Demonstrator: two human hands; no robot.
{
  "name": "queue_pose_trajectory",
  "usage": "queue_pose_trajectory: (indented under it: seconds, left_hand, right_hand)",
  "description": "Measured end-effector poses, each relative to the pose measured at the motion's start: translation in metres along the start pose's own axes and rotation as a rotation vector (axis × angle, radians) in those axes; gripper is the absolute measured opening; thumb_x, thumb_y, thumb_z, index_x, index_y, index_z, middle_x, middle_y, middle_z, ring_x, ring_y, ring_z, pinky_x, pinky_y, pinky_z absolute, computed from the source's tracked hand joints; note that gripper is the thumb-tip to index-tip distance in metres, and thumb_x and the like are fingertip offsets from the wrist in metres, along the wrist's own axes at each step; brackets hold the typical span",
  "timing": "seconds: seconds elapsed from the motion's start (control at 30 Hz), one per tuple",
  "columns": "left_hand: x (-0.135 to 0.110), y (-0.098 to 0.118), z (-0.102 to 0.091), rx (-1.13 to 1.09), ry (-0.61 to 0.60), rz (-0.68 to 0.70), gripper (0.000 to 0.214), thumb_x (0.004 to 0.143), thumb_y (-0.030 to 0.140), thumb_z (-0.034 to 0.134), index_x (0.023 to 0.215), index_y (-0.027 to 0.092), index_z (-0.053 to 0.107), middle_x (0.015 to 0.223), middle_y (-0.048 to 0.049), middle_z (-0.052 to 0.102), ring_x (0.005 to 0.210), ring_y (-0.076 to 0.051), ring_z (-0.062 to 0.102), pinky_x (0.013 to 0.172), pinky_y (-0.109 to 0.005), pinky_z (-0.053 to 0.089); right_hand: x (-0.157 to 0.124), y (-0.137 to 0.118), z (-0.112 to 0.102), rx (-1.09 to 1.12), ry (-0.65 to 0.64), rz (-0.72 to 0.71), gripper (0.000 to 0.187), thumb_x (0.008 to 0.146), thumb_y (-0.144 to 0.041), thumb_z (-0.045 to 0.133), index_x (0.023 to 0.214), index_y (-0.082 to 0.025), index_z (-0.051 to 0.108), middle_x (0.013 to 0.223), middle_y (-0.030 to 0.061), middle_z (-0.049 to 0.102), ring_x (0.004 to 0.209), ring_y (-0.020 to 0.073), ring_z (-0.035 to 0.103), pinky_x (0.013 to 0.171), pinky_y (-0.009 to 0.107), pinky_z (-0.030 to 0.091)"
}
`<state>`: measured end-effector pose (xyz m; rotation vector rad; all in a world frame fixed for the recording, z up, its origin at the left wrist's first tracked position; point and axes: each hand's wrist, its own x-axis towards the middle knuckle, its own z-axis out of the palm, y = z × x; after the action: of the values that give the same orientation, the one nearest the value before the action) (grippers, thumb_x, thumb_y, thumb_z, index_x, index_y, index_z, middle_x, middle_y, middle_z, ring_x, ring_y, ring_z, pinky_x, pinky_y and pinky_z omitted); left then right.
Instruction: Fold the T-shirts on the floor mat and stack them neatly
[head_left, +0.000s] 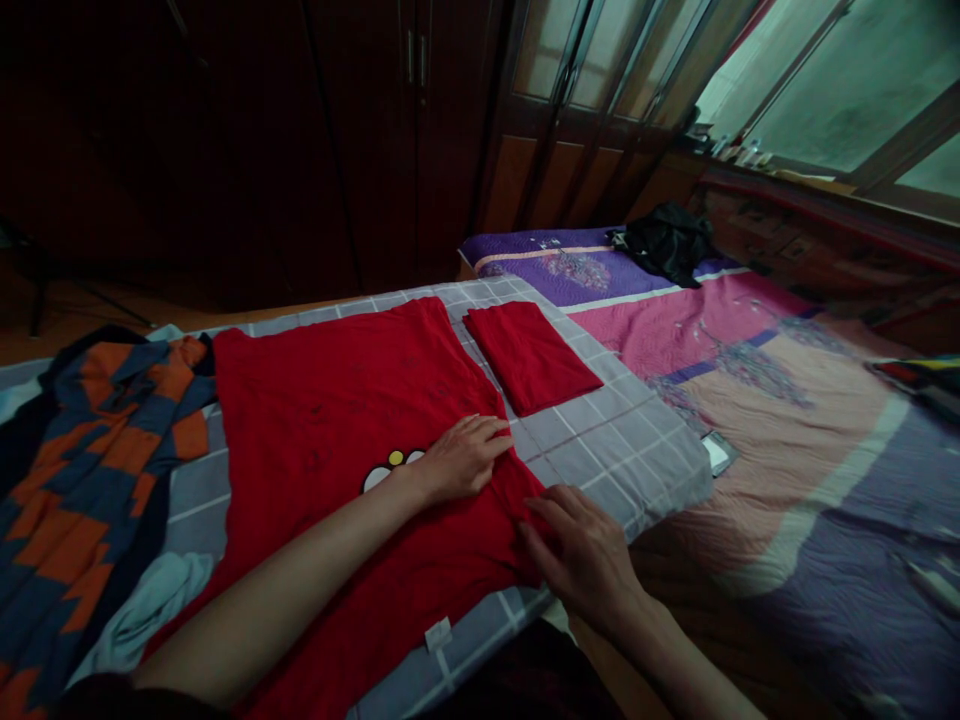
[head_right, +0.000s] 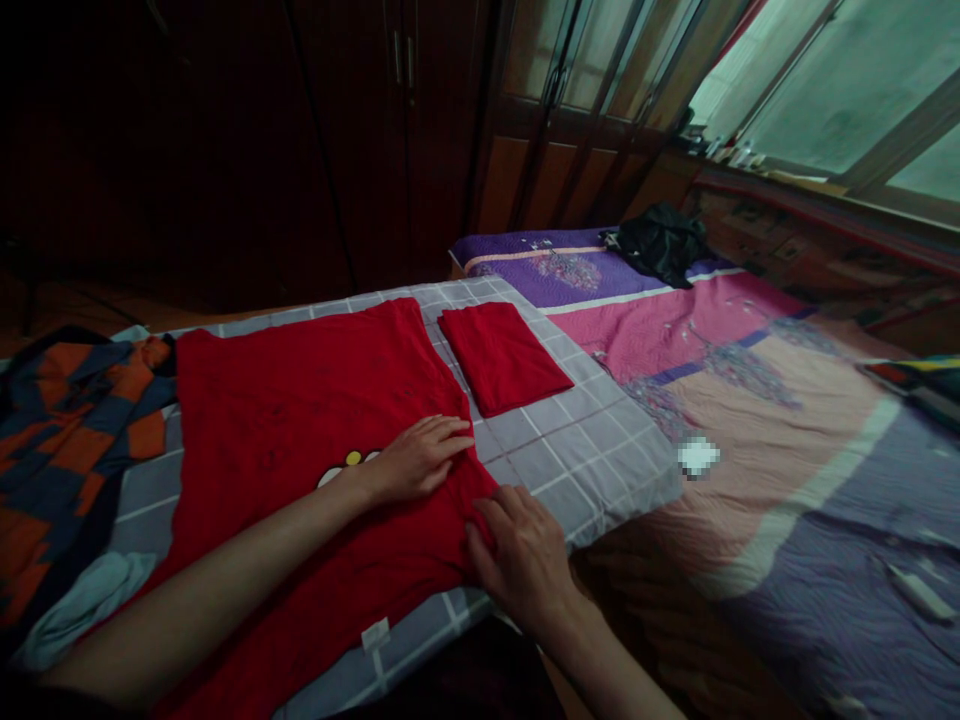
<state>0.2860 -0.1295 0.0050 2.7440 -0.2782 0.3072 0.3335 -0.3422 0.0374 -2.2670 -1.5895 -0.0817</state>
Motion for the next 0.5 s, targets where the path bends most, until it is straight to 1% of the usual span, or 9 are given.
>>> queue_pose_trajectory:
  seconds: [0.1, 0.17, 0.23, 0.33, 0.37, 0.43, 0.5]
  left_hand:
    - [-0.004, 0.001, -0.006, -0.086, 0.014, 0.043, 0.033, 0.075, 0.007, 0.051, 0.104, 0.019, 0.061, 0.125, -0.0086, 0.056, 0.119, -0.021, 0.048, 0.102, -0.035, 0.037]
    - [-0.005, -0.001, -0.005, -0.126, 0.012, 0.039, 0.029, 0.074, 0.006, 0.051, 0.099, 0.018, 0.061, 0.123, -0.0085, 0.058, 0.118, -0.020, 0.049, 0.102, -0.034, 0.038]
    - [-0.005, -0.004, -0.001, -0.157, 0.029, 0.031, 0.022, 0.076, 0.006, 0.051, 0.093, 0.017, 0.061, 0.123, -0.0090, 0.059, 0.120, -0.020, 0.049, 0.103, -0.035, 0.038]
    - [-0.004, -0.007, 0.005, -0.219, 0.085, 0.000, 0.014, 0.079, 0.007, 0.050, 0.083, 0.017, 0.059, 0.117, -0.0100, 0.063, 0.117, -0.019, 0.052, 0.103, -0.033, 0.039]
    - [-0.004, -0.008, 0.006, -0.246, 0.107, -0.018, 0.013, 0.080, 0.007, 0.050, 0.080, 0.017, 0.058, 0.114, -0.0100, 0.064, 0.114, -0.018, 0.053, 0.101, -0.032, 0.041]
    - [-0.003, -0.007, 0.006, -0.291, 0.143, -0.055, 0.013, 0.078, 0.006, 0.050, 0.079, 0.018, 0.057, 0.111, -0.0097, 0.065, 0.111, -0.017, 0.055, 0.097, -0.031, 0.044]
    - [-0.003, -0.006, 0.007, -0.304, 0.166, -0.077, 0.013, 0.078, 0.007, 0.050, 0.078, 0.018, 0.057, 0.112, -0.0094, 0.065, 0.110, -0.017, 0.056, 0.096, -0.032, 0.045]
  right_hand:
    - [-0.004, 0.009, 0.001, -0.099, -0.085, 0.052, 0.008, 0.079, -0.020, 0.058, 0.085, -0.020, 0.063, 0.081, 0.0046, 0.057, 0.077, 0.0205, 0.055, 0.065, 0.029, 0.041]
    - [-0.009, 0.015, 0.005, -0.110, -0.118, 0.073, 0.005, 0.078, -0.018, 0.058, 0.081, -0.020, 0.062, 0.081, 0.0046, 0.056, 0.078, 0.0203, 0.055, 0.064, 0.029, 0.041]
    - [-0.012, 0.018, 0.009, -0.084, -0.074, 0.065, 0.011, 0.083, -0.017, 0.052, 0.075, -0.019, 0.059, 0.078, 0.0044, 0.054, 0.075, 0.0187, 0.054, 0.063, 0.028, 0.040]
    - [-0.013, 0.015, 0.008, -0.016, 0.011, 0.026, 0.020, 0.088, -0.017, 0.046, 0.071, -0.019, 0.056, 0.073, 0.0034, 0.053, 0.070, 0.0165, 0.052, 0.063, 0.027, 0.038]
    - [-0.013, 0.012, 0.006, -0.007, 0.012, 0.005, 0.021, 0.088, -0.017, 0.046, 0.070, -0.019, 0.056, 0.072, 0.0031, 0.053, 0.070, 0.0164, 0.052, 0.063, 0.027, 0.037]
    - [-0.012, 0.009, 0.003, -0.007, -0.038, -0.031, 0.023, 0.088, -0.019, 0.049, 0.065, -0.020, 0.055, 0.069, 0.0023, 0.054, 0.067, 0.0160, 0.053, 0.061, 0.028, 0.036]
    - [-0.012, 0.009, 0.001, -0.005, -0.058, -0.005, 0.028, 0.088, -0.021, 0.049, 0.060, -0.020, 0.053, 0.065, 0.0016, 0.054, 0.064, 0.0155, 0.053, 0.059, 0.027, 0.036]
